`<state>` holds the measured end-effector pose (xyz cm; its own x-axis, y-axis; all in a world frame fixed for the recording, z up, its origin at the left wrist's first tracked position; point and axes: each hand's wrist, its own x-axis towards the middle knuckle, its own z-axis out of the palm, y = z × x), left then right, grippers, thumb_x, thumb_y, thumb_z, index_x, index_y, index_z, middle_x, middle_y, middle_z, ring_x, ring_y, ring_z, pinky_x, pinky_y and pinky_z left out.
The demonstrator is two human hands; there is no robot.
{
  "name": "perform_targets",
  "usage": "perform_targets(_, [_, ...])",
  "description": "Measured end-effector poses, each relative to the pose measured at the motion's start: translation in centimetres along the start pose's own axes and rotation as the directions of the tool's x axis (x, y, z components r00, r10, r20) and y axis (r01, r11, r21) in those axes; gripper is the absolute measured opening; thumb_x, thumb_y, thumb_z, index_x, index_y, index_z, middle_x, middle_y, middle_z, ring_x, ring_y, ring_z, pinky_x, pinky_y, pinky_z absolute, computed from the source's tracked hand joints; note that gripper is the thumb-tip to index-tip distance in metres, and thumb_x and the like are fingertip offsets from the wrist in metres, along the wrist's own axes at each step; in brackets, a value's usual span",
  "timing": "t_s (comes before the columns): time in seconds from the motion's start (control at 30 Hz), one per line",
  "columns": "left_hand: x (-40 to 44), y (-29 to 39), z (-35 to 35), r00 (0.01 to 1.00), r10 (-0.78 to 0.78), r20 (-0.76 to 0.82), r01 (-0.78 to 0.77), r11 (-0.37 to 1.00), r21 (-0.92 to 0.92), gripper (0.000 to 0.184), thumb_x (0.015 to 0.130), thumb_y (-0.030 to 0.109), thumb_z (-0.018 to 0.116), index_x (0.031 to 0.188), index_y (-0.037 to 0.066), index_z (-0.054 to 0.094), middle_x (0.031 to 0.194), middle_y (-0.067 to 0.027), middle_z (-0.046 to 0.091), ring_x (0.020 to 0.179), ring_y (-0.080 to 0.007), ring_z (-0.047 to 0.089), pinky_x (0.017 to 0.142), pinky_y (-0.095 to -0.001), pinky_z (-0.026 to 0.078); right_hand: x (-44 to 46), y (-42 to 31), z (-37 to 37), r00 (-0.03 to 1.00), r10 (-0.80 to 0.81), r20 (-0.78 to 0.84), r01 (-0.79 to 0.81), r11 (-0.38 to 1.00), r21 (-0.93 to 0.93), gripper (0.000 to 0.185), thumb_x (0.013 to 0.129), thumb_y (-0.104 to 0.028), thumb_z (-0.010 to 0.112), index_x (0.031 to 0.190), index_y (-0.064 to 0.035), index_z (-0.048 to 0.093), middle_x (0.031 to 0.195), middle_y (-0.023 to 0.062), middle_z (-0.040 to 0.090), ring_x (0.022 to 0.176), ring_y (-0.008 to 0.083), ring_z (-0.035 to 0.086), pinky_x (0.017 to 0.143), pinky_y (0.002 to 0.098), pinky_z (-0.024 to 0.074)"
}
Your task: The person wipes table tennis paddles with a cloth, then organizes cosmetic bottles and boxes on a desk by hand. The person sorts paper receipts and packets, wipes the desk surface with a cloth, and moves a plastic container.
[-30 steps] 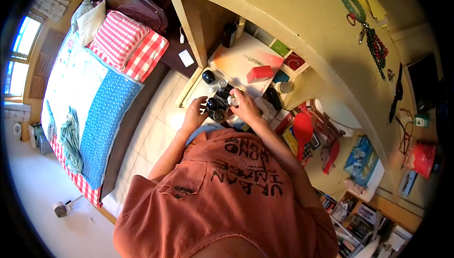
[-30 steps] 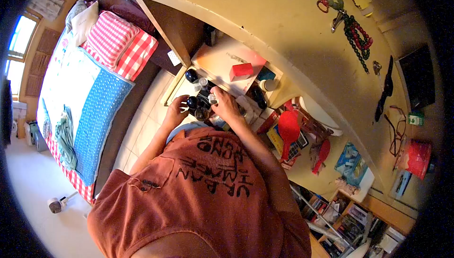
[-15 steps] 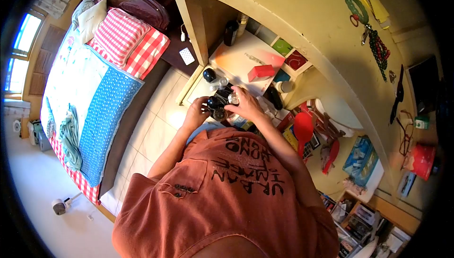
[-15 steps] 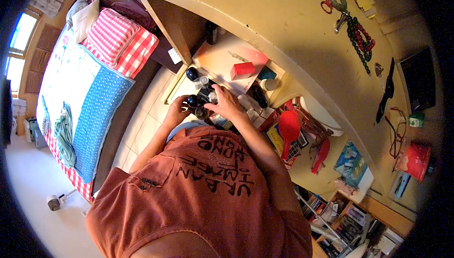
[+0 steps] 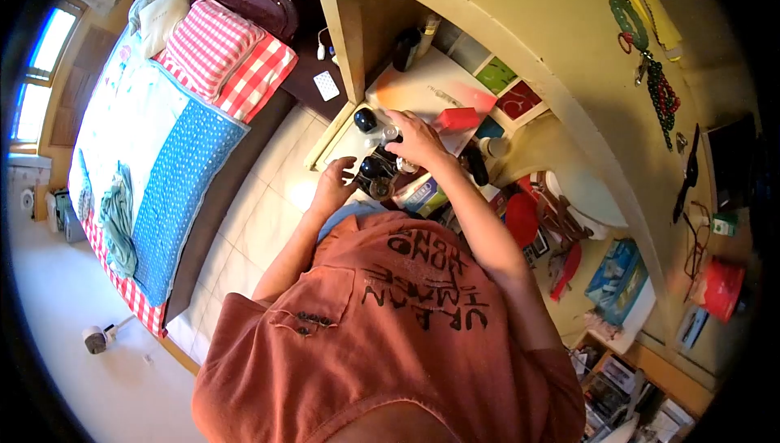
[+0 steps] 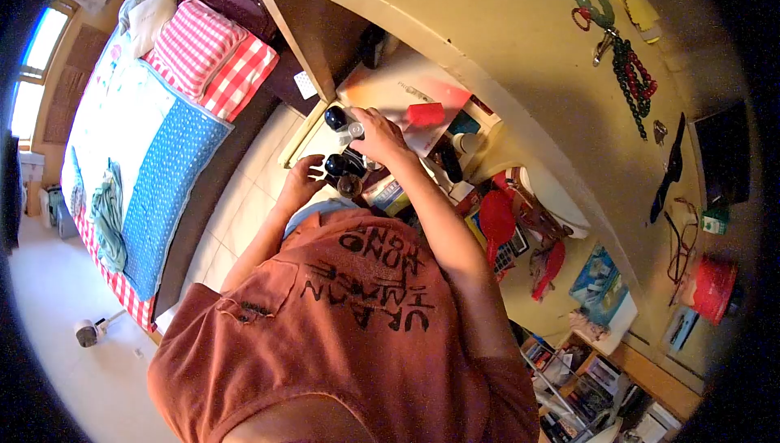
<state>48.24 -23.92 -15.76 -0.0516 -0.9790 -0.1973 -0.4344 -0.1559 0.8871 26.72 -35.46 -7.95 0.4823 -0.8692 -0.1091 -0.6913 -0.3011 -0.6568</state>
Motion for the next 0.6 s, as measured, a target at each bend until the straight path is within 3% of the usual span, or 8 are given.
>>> perform_targets(0.03, [-0.1, -0.3, -0.1, 1.000, -0.007, 0.021, 0.007, 1.000, 0.003, 0.057, 0.072, -0.006, 0.071, 0.126, 0.003, 0.055, 0.112, -0.0121, 0.060, 0.090, -0.0189, 0.063, 0.074, -0.0301, 0.055, 0.1, 0.1, 0.3, 1.000, 0.000, 0.006, 0.000, 1.000, 0.001, 0.064, 0.075, -0.017, 0.070, 0.134, -0.0090, 0.047, 0.127, 0.0169, 0.055, 0.117, 0.0330, 0.054, 0.095, 0.0427, 0.0465])
perform_targets(0.23, [-0.6, 0.4, 0.0, 0.996, -0.069, 0.056, 0.073, 0.995, -0.074, 0.059, 0.071, -0.009, 0.069, 0.127, 0.003, 0.054, 0.113, -0.0121, 0.059, 0.092, -0.0190, 0.063, 0.074, -0.0304, 0.056, 1.0, 0.4, 1.1, 0.964, 0.097, 0.246, -0.092, 0.995, -0.031, 0.057, 0.077, -0.013, 0.069, 0.132, -0.0107, 0.051, 0.129, 0.0176, 0.056, 0.118, 0.0343, 0.053, 0.098, 0.0405, 0.0447])
perform_targets(0.43, [-0.5, -0.1, 0.1, 0.996, -0.051, 0.074, 0.054, 0.998, -0.031, 0.061, 0.071, -0.009, 0.070, 0.128, 0.003, 0.052, 0.113, -0.0133, 0.059, 0.092, -0.0197, 0.064, 0.074, -0.0307, 0.056, 0.8, 1.2, 2.6, 0.992, 0.099, 0.081, -0.096, 0.995, -0.034, 0.051, 0.079, -0.012, 0.067, 0.128, -0.0117, 0.053, 0.123, 0.0178, 0.059, 0.114, 0.0355, 0.056, 0.097, 0.0411, 0.0450])
perform_targets(0.5, [-0.4, -0.3, 0.2, 0.998, -0.033, 0.058, 0.034, 0.999, -0.031, 0.061, 0.070, -0.007, 0.071, 0.127, 0.002, 0.053, 0.112, -0.0159, 0.059, 0.089, -0.0220, 0.066, 0.075, -0.0316, 0.056, -0.1, 0.5, 2.7, 0.941, -0.127, -0.315, 0.101, 0.990, -0.096, 0.045, 0.079, -0.013, 0.069, 0.122, -0.0116, 0.056, 0.113, 0.0149, 0.063, 0.104, 0.0349, 0.060, 0.089, 0.0425, 0.0489])
perform_targets(0.53, [-0.4, -0.4, 0.3, 0.999, -0.019, 0.039, 0.021, 0.999, -0.032, 0.061, 0.069, -0.005, 0.072, 0.127, 0.002, 0.053, 0.112, -0.0186, 0.058, 0.086, -0.0243, 0.068, 0.075, -0.0324, 0.056, -1.0, -1.1, 1.4, 0.940, -0.125, -0.317, 0.099, 0.990, -0.098, 0.045, 0.079, -0.013, 0.069, 0.122, -0.0116, 0.056, 0.113, 0.0149, 0.063, 0.104, 0.0349, 0.060, 0.089, 0.0425, 0.0489])
perform_targets(0.6, [-0.4, 0.0, 0.4, 0.996, -0.074, 0.042, 0.076, 0.996, -0.048, 0.067, 0.071, -0.007, 0.071, 0.133, 0.004, 0.049, 0.114, -0.0142, 0.059, 0.090, -0.0207, 0.065, 0.076, -0.0318, 0.056, -3.4, -5.0, -1.5, 0.981, -0.050, -0.185, 0.068, 0.993, 0.094, 0.033, 0.082, -0.016, 0.065, 0.113, -0.0069, 0.056, 0.097, 0.0193, 0.066, 0.092, 0.0377, 0.065, 0.077, 0.0462, 0.0525])
